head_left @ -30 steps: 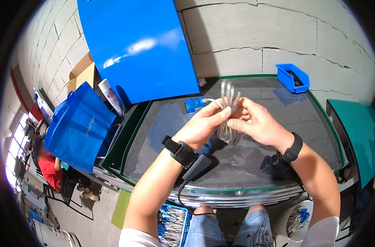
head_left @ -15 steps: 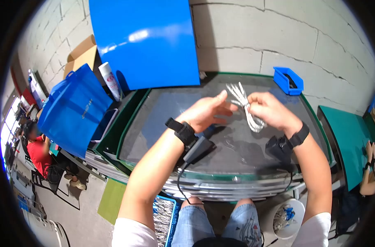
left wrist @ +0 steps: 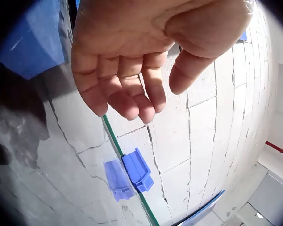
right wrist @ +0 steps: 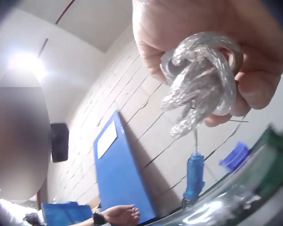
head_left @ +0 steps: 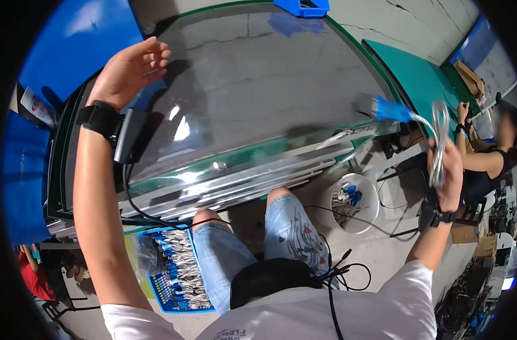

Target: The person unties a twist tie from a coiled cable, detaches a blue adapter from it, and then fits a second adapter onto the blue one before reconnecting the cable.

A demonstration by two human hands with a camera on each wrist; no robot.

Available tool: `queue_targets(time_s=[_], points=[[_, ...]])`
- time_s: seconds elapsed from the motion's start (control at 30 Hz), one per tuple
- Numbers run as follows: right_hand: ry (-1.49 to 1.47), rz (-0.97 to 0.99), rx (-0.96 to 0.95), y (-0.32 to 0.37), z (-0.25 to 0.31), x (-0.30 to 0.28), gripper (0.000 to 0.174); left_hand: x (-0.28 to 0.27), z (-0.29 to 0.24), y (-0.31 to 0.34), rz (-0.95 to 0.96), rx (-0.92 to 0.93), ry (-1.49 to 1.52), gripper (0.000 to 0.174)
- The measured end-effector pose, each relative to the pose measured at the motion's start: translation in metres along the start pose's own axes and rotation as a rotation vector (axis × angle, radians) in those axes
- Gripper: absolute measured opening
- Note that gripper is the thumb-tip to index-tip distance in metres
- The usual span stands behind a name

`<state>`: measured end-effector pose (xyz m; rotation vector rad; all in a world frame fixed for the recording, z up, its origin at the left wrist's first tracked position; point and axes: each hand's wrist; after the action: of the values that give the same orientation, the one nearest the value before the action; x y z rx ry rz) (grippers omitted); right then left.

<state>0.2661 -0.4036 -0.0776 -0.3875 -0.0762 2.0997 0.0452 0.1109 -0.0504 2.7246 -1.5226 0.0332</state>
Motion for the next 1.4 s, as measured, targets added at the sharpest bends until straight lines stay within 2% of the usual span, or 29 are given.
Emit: queue_targets(time_s=[0.03,0.1,0.13,0.23,0.3,0.37,0.4,0.43,0.5,0.53,0.57,0.6,0.67,0.7,0.73,0.8,0.87,0.9,0.93,0.97,1.0,1.07,1.13,1.17,1.23,1.27,1.33,1.37,1.4], points=[[-0.039,-0.012,0.084,0.017,-0.013,-0.019,0.043,-0.002,0.001,-0.001,0.006,-0.004,-0.01,0.023],[0.001,-0.022,0.2,0.044,-0.05,-0.055,0.044,-0.004,0.002,-0.001,0.029,0.009,-0.014,0.022],[-0.039,-0.041,0.205,0.055,-0.075,-0.066,0.043,-0.006,0.002,-0.002,0.047,0.016,-0.01,0.022],[0.025,-0.026,0.389,0.079,-0.133,-0.087,0.037,-0.017,0.004,-0.007,0.093,0.035,0.02,0.023],[0.082,-0.03,0.48,0.09,-0.189,-0.099,0.034,-0.027,0.006,-0.009,0.117,0.055,0.056,0.023],[0.201,-0.174,0.506,0.097,-0.244,-0.089,0.023,-0.031,0.006,-0.009,0.077,0.066,0.062,0.023],[0.189,-0.09,0.589,0.098,-0.285,-0.101,0.019,-0.034,0.005,-0.008,0.039,0.081,0.069,0.022],[0.307,-0.073,0.707,0.098,-0.298,-0.095,0.019,-0.041,0.003,-0.008,0.033,0.095,0.081,0.022],[0.445,-0.081,0.711,0.101,-0.355,-0.098,0.024,-0.048,-0.002,0.001,0.109,0.156,0.172,0.025],[0.456,-0.059,0.768,0.101,-0.387,-0.104,0.027,-0.051,-0.006,0.01,0.157,0.186,0.211,0.025],[0.391,-0.114,0.777,0.101,-0.388,-0.088,0.032,-0.05,-0.014,0.026,0.291,0.23,0.182,0.03],[0.355,-0.08,0.889,0.103,-0.413,-0.088,0.036,-0.056,-0.015,0.047,0.162,0.335,0.101,0.034],[0.446,-0.104,0.916,0.106,-0.423,-0.065,0.039,-0.06,-0.011,0.095,-0.089,0.462,0.082,0.038],[0.448,-0.088,0.921,0.104,-0.42,-0.054,0.039,-0.067,-0.007,0.122,-0.163,0.496,-0.112,0.038],[0.433,0.008,0.942,0.099,-0.41,-0.045,0.039,-0.076,-0.003,0.149,-0.233,0.528,-0.306,0.037],[0.42,0.127,0.963,0.095,-0.397,-0.038,0.039,-0.089,0.018,0.198,-0.152,0.432,0.003,0.033],[0.324,0.23,0.918,0.091,-0.399,-0.034,0.035,-0.06,0.044,0.239,-0.478,0.382,-0.05,0.027],[0.327,0.369,0.862,0.084,-0.411,-0.042,0.031,-0.056,0.06,0.254,-0.578,0.376,-0.022,0.026],[0.31,0.31,0.863,0.08,-0.408,-0.034,0.024,-0.058,0.08,0.268,-0.688,0.375,-0.001,0.024],[0.268,0.329,0.789,0.074,-0.401,-0.028,0.018,-0.066,0.103,0.281,-0.737,0.38,0.001,0.021],[0.299,0.387,0.75,0.065,-0.371,-0.011,0.015,-0.066,0.123,0.293,-0.884,0.302,-0.005,0.018],[0.43,0.478,0.553,0.057,-0.331,0.023,0.014,-0.094,0.187,0.32,-1.035,0.219,0.033,0.014],[0.749,0.622,0.191,0.051,-0.287,0.057,0.014,-0.13,0.275,0.351,-1.16,0.023,0.116,0.016],[0.774,0.656,0.112,0.053,-0.245,0.086,0.014,-0.14,0.315,0.362,-1.256,-0.063,0.193,0.015],[0.769,0.709,0.085,0.059,-0.18,0.132,0.013,-0.17,0.427,0.398,-1.274,-0.101,0.302,0.012],[0.753,0.747,0.066,0.062,-0.151,0.149,0.012,-0.173,0.47,0.413,-1.291,-0.28,0.172,0.01],[0.788,0.778,0.091,0.067,-0.109,0.177,0.012,-0.172,0.549,0.433,-1.32,-0.395,0.292,0.008],[0.802,0.795,0.002,0.07,-0.096,0.186,0.012,-0.167,0.572,0.433,-1.306,-0.519,0.344,0.005],[0.817,0.811,-0.085,0.072,-0.083,0.195,0.012,-0.157,0.591,0.424,-1.401,-0.637,0.314,0.005]])
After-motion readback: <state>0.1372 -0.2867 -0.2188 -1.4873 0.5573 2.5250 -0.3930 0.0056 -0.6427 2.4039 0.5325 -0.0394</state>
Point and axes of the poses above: each hand's wrist, its own y-axis away from the middle knuckle, its own x-axis out of the palm, z = x × y, and after that the axes turned 3 degrees about y, right-handed
